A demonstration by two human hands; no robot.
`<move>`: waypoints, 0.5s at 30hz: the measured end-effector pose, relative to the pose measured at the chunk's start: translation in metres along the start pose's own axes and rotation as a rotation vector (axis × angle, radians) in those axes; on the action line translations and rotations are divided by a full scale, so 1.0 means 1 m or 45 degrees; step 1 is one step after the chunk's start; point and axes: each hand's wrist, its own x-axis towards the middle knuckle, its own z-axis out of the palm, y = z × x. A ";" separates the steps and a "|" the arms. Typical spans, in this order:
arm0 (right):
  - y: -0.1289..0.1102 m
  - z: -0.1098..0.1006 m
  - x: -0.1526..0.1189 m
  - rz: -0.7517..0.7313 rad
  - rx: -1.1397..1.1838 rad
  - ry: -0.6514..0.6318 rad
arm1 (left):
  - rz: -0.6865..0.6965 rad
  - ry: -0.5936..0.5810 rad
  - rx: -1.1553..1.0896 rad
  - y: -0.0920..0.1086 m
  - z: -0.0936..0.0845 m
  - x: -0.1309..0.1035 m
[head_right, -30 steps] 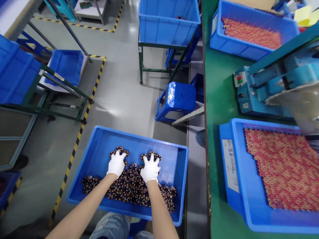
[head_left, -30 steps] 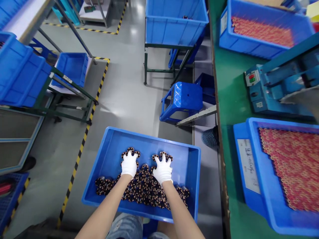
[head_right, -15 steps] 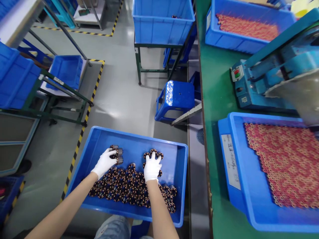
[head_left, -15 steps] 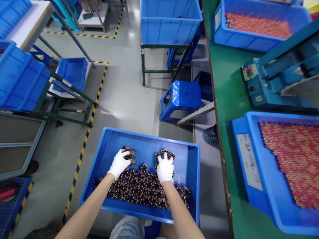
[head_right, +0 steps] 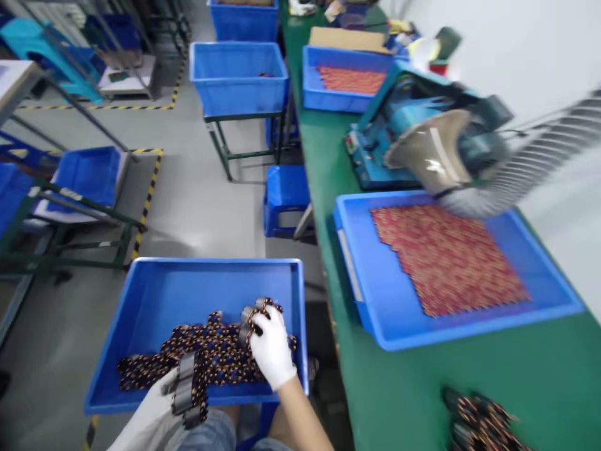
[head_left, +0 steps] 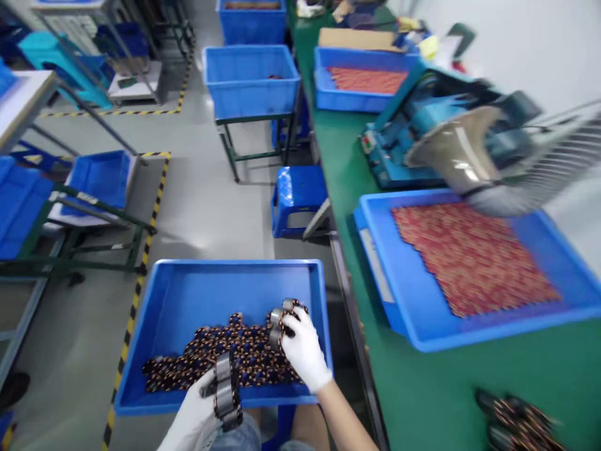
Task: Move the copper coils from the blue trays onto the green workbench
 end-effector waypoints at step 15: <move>0.197 -0.135 -0.306 1.236 -0.438 0.405 | 1.087 -1.077 2.970 -0.158 0.350 -0.083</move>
